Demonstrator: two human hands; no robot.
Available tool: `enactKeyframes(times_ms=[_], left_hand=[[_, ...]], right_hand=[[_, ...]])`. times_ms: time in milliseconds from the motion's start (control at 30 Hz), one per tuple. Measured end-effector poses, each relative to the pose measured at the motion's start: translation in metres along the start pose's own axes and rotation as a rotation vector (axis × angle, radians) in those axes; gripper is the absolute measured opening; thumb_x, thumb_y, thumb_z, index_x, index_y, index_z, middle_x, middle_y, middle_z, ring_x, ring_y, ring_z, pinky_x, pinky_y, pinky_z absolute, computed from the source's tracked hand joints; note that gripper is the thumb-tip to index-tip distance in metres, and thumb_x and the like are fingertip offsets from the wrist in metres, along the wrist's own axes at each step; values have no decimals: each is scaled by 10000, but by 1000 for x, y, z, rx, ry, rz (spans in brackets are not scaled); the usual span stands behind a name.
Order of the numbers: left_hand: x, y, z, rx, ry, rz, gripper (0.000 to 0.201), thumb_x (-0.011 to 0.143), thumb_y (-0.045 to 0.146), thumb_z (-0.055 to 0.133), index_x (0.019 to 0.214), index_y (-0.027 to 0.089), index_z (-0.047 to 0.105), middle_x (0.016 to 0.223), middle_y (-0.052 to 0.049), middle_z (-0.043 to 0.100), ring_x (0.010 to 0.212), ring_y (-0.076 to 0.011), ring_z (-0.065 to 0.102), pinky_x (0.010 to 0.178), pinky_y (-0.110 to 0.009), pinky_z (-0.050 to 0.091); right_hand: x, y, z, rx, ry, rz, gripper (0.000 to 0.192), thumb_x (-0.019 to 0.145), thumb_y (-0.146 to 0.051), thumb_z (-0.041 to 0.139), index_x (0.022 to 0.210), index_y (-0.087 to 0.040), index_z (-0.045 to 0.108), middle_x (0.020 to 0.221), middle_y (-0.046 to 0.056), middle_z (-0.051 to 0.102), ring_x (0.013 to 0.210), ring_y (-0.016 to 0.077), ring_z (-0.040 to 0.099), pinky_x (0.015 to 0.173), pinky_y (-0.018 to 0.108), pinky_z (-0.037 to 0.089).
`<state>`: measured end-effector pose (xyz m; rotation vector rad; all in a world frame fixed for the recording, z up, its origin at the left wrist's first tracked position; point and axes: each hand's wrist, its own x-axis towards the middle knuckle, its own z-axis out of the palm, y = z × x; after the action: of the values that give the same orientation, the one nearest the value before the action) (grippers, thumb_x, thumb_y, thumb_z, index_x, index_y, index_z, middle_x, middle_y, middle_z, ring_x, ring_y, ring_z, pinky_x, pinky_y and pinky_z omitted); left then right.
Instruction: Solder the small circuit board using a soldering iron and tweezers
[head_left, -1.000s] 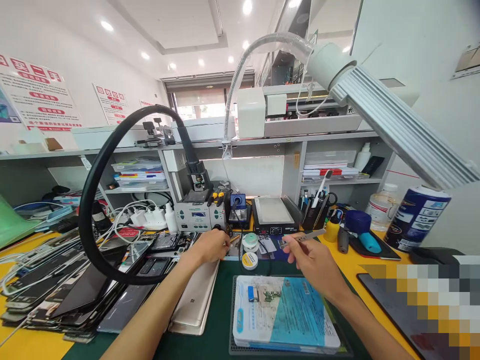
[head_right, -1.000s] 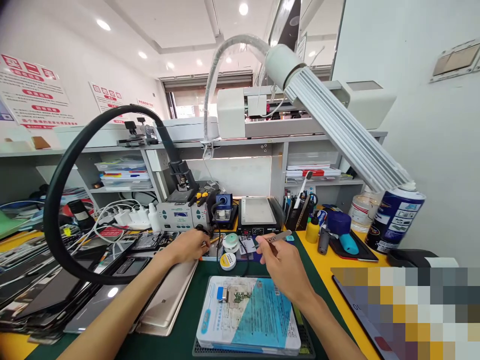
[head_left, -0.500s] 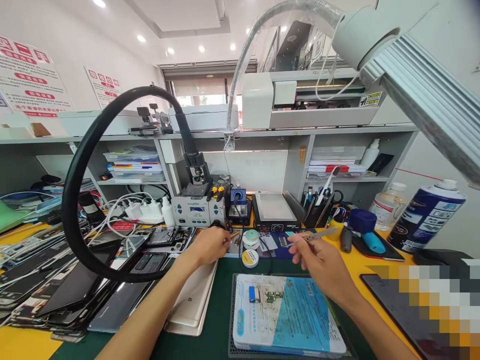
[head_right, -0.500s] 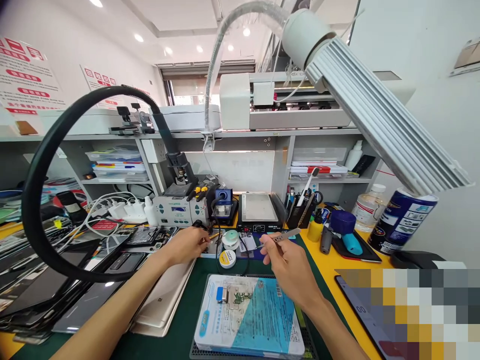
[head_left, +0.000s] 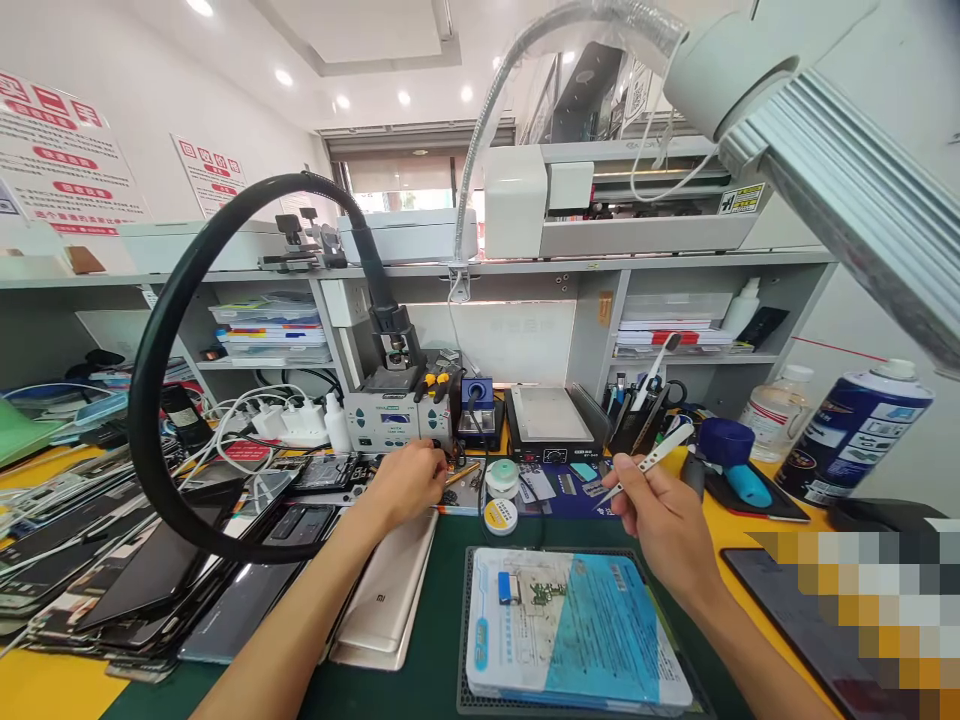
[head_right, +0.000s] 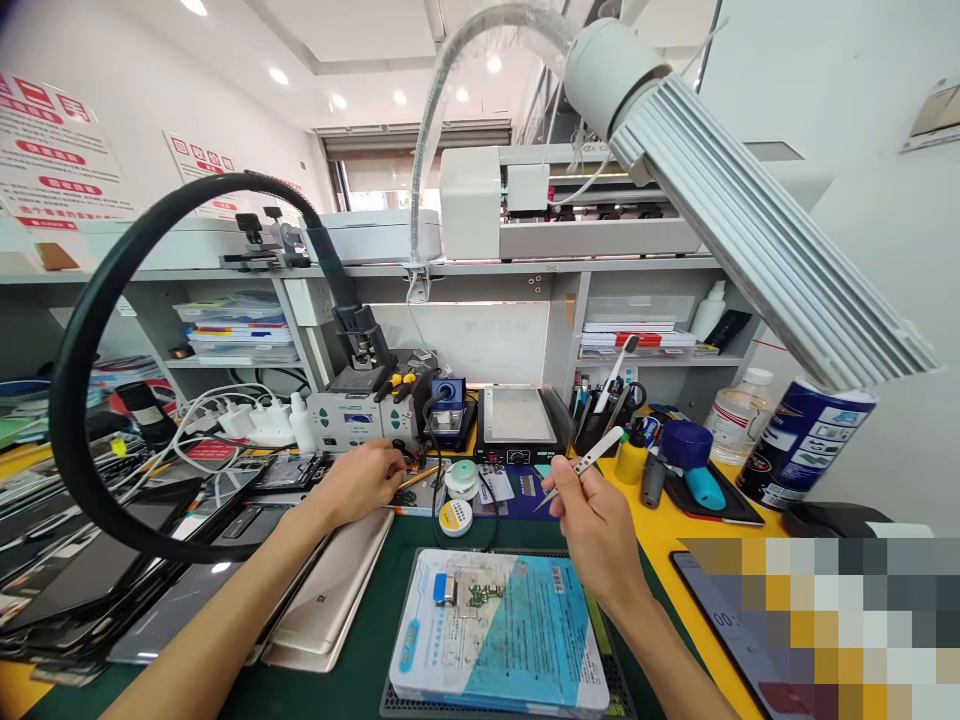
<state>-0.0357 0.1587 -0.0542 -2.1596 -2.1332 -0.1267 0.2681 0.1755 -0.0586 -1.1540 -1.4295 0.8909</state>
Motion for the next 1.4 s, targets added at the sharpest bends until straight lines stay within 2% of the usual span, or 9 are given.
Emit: enactKeyframes(times_ms=[200, 333, 467, 633, 767, 933, 1067, 1233, 1400], left_hand=[[1, 14, 8, 127, -46, -24, 227, 934, 352, 669, 982, 130, 682, 1157, -91, 668, 1177, -263, 591, 1037, -502, 469], [2, 17, 3, 94, -57, -32, 239, 942, 368, 652, 966, 132, 681, 1102, -81, 689, 1136, -247, 614, 1034, -491, 466], [-7, 6, -15, -16, -35, -63, 169, 888, 298, 629, 825, 149, 676, 884, -94, 721, 869, -244, 686, 823, -390, 525], [-29, -18, -48, -197, 65, -142, 110, 774, 260, 579, 693, 187, 593, 660, -73, 661, 660, -255, 661, 610, -314, 455], [-48, -14, -58, -472, 56, -24, 257, 904, 405, 438, 854, 191, 570, 740, -25, 690, 665, -169, 662, 590, -240, 484], [-64, 31, -36, -1123, 15, 263, 182, 910, 348, 552, 896, 172, 592, 764, -21, 691, 697, -160, 685, 648, -253, 545], [-67, 56, -15, -1136, 85, 322, 153, 960, 297, 540, 925, 173, 622, 846, -31, 664, 734, -147, 640, 662, -253, 523], [-72, 60, -7, -1049, 152, 384, 151, 996, 255, 537, 1049, 213, 672, 1023, -30, 707, 966, -162, 653, 864, -271, 509], [-79, 65, 2, -1029, 199, 358, 129, 973, 214, 561, 1020, 211, 681, 952, -15, 724, 890, -153, 665, 817, -255, 510]], right_hand=[[0, 1, 1, -35, -34, -25, 616, 857, -755, 556, 786, -152, 666, 603, 21, 563, 481, 110, 465, 429, 228, 369], [0, 0, 0, -50, -29, -44, 603, 874, -737, 549, 784, -152, 660, 592, 19, 560, 472, 116, 475, 438, 240, 380], [-1, -1, 0, -12, -55, -46, 566, 894, -702, 559, 812, -151, 656, 601, 14, 561, 472, 119, 497, 454, 249, 390], [-1, -2, 4, -10, -124, -32, 546, 914, -680, 552, 862, -146, 651, 627, 20, 603, 485, 119, 533, 465, 245, 396], [0, -5, 4, 16, -320, 65, 520, 913, -647, 583, 818, -139, 640, 591, 23, 627, 462, 111, 525, 457, 236, 406], [-1, -11, -1, 71, -694, 104, 381, 886, -509, 695, 932, -132, 668, 655, 27, 693, 547, 131, 617, 515, 235, 469], [-5, -11, -6, 51, -748, 126, 333, 851, -441, 746, 966, -134, 685, 656, 23, 710, 565, 141, 636, 521, 239, 474], [-19, -4, -9, 54, -733, 155, 280, 814, -409, 787, 905, -149, 733, 684, 29, 708, 600, 148, 632, 556, 258, 512], [-34, -2, -5, 44, -711, 211, 256, 808, -407, 794, 879, -167, 742, 675, 27, 700, 613, 150, 627, 562, 251, 501]])
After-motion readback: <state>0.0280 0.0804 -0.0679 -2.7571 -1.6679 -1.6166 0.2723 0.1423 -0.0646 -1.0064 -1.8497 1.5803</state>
